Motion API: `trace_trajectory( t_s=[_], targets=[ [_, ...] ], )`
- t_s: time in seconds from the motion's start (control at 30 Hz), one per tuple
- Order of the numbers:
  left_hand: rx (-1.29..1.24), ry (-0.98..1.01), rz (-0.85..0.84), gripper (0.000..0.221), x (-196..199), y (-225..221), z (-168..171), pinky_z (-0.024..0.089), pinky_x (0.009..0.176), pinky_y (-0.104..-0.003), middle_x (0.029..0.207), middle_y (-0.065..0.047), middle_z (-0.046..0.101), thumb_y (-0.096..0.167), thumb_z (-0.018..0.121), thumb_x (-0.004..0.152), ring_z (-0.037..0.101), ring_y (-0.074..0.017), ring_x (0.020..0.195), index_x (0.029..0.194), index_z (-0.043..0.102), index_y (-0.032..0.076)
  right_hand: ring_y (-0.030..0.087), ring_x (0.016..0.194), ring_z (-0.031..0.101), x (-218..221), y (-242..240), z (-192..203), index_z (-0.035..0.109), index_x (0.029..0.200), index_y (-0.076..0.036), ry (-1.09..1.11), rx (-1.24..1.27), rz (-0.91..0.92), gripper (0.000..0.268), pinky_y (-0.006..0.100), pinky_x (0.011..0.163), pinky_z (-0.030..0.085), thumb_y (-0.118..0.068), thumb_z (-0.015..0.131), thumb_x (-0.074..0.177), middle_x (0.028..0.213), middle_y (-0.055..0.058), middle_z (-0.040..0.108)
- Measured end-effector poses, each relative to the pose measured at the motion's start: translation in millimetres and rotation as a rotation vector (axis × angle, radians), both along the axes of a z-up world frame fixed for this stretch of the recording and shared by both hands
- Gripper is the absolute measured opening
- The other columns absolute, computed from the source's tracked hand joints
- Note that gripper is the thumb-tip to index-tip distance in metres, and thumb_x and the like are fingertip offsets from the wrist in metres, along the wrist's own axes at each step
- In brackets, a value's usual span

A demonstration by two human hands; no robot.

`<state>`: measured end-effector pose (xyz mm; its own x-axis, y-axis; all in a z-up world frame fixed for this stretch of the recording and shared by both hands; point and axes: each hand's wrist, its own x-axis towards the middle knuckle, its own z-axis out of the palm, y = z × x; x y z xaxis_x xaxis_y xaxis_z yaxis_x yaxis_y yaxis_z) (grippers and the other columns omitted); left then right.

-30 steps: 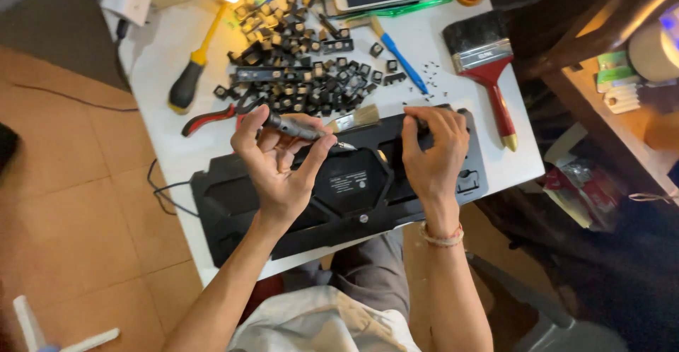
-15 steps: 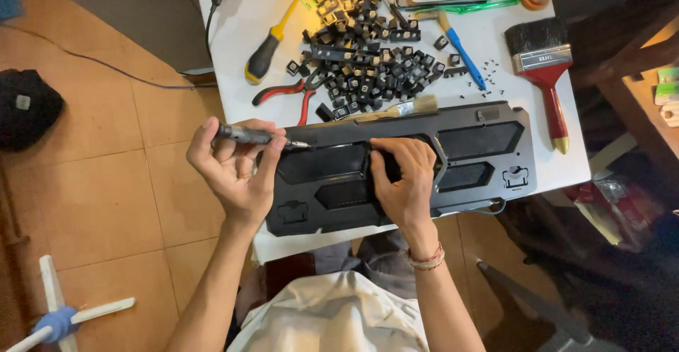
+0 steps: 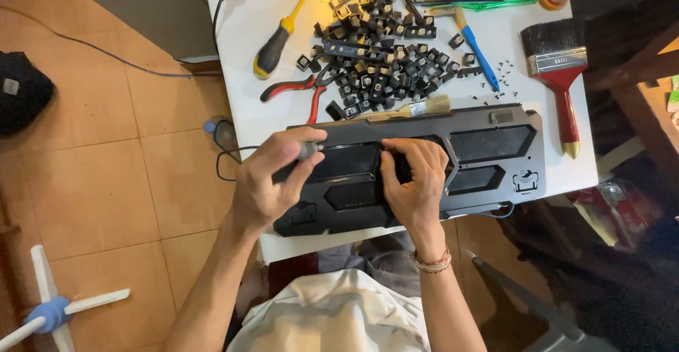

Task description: Disassembling a mechanical keyboard by removing screws from the backplate and prying the plastic casing apart.

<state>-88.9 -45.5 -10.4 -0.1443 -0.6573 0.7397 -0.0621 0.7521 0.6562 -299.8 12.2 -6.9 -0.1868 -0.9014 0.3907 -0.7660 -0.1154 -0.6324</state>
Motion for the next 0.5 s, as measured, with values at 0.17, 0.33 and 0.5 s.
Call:
trace_trajectory(
  t_s=[0.17,0.33,0.5],
  targets=[
    [-0.021,-0.085,-0.092,0.052,-1.1,-5.0,22.7,0.064,0.067,-0.037,0.095,-0.018,0.075,-0.014,0.071,0.091,0.070,-0.0277,0.073,0.134,0.058,0.012,0.020,0.094,0.068,-0.5,0.1,-0.2,0.077,0.104,-0.010,0.000,-0.017,0.021,0.019,0.034,0.100,0.040,-0.001,0.075,0.088,0.086,0.000,0.072],
    [-0.105,-0.143,-0.056,0.046,-4.3,-17.5,10.8,0.060,0.056,-0.032,0.082,-0.007,0.065,-0.007,0.076,0.091,0.063,-0.0201,0.062,0.129,0.066,0.018,0.022,0.093,0.067,1.9,-0.1,4.5,0.076,0.103,-0.009,0.012,-0.036,0.020,0.018,0.034,0.098,0.041,0.001,0.075,0.089,0.086,0.001,0.071],
    [-0.113,-0.191,0.083,0.055,-3.4,-14.3,-8.6,0.056,0.052,-0.029,0.075,-0.001,0.051,-0.001,0.085,0.087,0.051,-0.0152,0.056,0.132,0.057,0.016,0.020,0.095,0.068,-0.3,1.1,4.7,0.076,0.105,-0.010,-0.007,-0.007,0.025,0.018,0.035,0.100,0.039,-0.001,0.075,0.089,0.085,0.000,0.072]
  ],
)
